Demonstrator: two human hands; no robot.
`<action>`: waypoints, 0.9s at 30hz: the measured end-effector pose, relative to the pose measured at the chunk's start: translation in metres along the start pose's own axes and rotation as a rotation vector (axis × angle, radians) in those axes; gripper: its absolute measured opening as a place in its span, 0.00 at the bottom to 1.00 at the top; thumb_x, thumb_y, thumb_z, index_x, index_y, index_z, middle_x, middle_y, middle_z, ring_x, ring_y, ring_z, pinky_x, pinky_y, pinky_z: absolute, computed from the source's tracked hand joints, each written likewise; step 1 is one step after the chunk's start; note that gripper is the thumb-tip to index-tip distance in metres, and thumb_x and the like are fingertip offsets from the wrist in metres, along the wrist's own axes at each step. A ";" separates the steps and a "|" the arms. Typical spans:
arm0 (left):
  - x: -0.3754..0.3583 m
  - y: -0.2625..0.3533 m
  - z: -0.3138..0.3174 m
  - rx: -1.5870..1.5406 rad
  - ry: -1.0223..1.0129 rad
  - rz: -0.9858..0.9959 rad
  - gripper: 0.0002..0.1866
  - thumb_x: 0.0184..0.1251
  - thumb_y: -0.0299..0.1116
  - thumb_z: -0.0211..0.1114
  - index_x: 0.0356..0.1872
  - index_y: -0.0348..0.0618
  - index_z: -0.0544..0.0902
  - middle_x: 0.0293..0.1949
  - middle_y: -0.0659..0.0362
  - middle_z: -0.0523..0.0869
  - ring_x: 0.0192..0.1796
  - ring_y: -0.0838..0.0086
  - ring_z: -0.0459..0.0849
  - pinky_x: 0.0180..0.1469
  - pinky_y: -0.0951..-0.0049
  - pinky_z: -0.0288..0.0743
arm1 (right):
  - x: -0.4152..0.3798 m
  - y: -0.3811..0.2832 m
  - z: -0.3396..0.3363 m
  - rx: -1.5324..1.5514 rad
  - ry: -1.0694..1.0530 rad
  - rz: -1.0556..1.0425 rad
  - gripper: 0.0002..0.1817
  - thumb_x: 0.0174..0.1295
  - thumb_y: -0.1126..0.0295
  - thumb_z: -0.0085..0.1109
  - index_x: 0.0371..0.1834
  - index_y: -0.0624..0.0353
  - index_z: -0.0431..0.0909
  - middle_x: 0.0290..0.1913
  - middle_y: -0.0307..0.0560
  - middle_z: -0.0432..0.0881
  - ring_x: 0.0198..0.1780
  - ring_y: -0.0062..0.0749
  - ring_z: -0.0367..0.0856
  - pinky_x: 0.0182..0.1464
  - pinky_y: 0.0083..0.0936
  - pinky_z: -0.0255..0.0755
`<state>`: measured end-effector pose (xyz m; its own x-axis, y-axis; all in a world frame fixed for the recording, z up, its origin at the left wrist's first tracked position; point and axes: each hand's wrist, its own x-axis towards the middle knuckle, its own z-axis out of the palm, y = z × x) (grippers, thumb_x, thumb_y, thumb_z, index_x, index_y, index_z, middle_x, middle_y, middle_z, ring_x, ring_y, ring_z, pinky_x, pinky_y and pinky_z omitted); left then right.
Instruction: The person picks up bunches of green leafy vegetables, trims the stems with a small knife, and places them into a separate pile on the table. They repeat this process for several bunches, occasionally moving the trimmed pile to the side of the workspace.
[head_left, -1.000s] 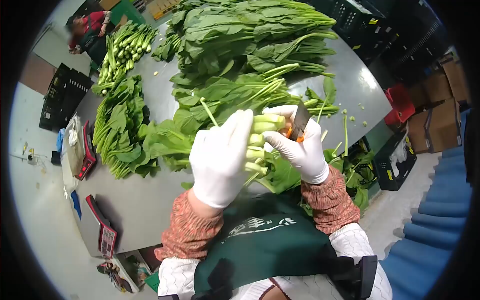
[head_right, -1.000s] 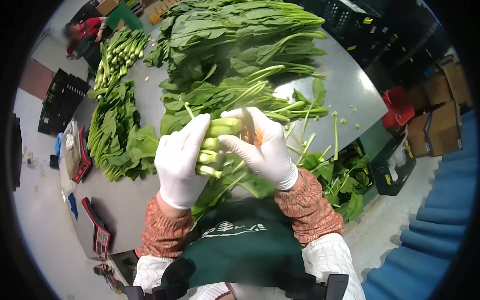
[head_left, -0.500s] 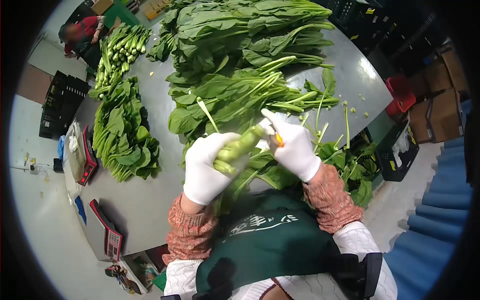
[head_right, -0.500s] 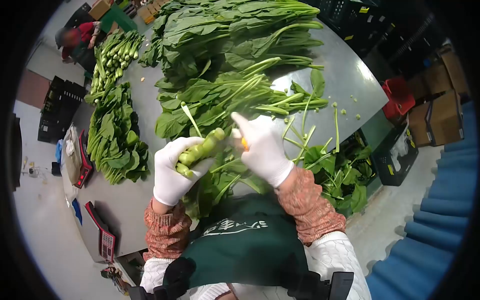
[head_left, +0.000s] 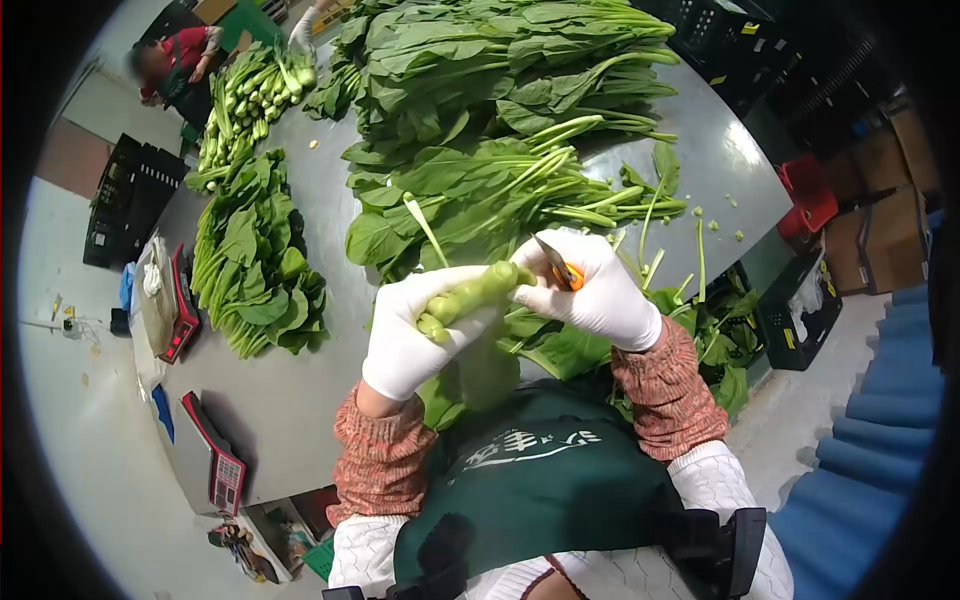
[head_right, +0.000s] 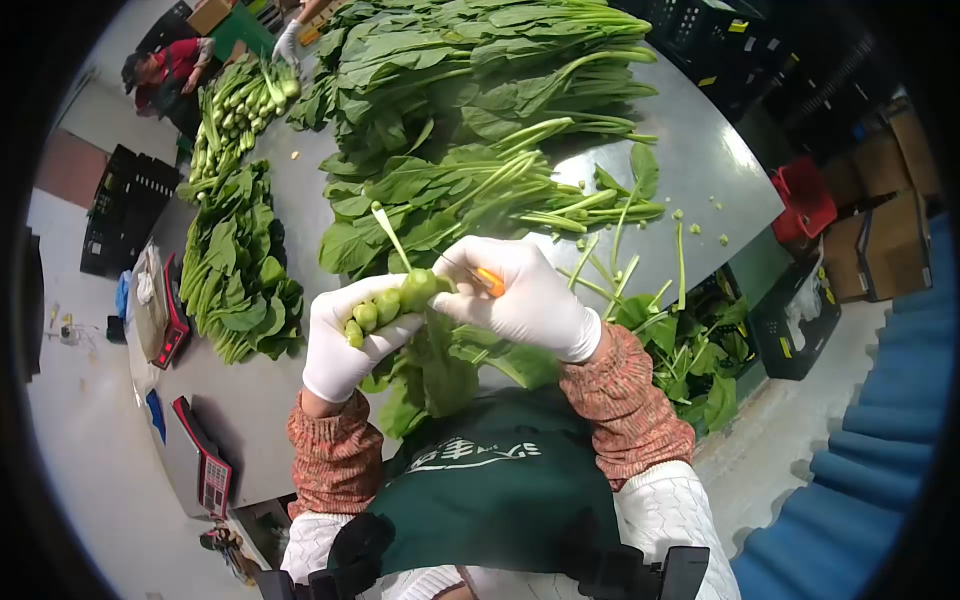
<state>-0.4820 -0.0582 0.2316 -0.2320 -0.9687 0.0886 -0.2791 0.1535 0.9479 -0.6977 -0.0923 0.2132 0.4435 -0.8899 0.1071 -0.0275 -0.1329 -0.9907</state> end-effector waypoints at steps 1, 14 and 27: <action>-0.002 -0.002 0.000 0.044 0.021 0.025 0.19 0.52 0.21 0.75 0.47 0.37 0.85 0.38 0.60 0.89 0.39 0.78 0.84 0.46 0.76 0.79 | 0.001 0.000 0.002 -0.052 -0.003 -0.032 0.13 0.55 0.72 0.73 0.41 0.62 0.81 0.27 0.33 0.76 0.29 0.14 0.71 0.33 0.17 0.69; -0.021 0.008 -0.079 0.055 0.519 0.033 0.13 0.59 0.25 0.67 0.45 0.31 0.84 0.38 0.57 0.87 0.34 0.72 0.84 0.39 0.73 0.77 | -0.011 -0.007 -0.029 0.092 0.224 0.133 0.05 0.60 0.76 0.65 0.38 0.59 0.80 0.24 0.29 0.76 0.23 0.13 0.72 0.26 0.10 0.64; -0.229 -0.141 -0.242 -1.205 1.332 0.281 0.16 0.71 0.31 0.61 0.58 0.43 0.77 0.58 0.55 0.82 0.67 0.60 0.77 0.71 0.47 0.67 | -0.061 0.161 -0.112 -0.124 0.648 0.469 0.23 0.74 0.60 0.56 0.66 0.61 0.73 0.38 0.37 0.84 0.19 0.08 0.59 0.19 0.12 0.55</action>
<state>-0.1638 0.0951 0.1517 0.8373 -0.5263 -0.1478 0.5246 0.6976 0.4880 -0.8298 -0.1086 0.0565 -0.2449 -0.9361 -0.2526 -0.1977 0.3032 -0.9322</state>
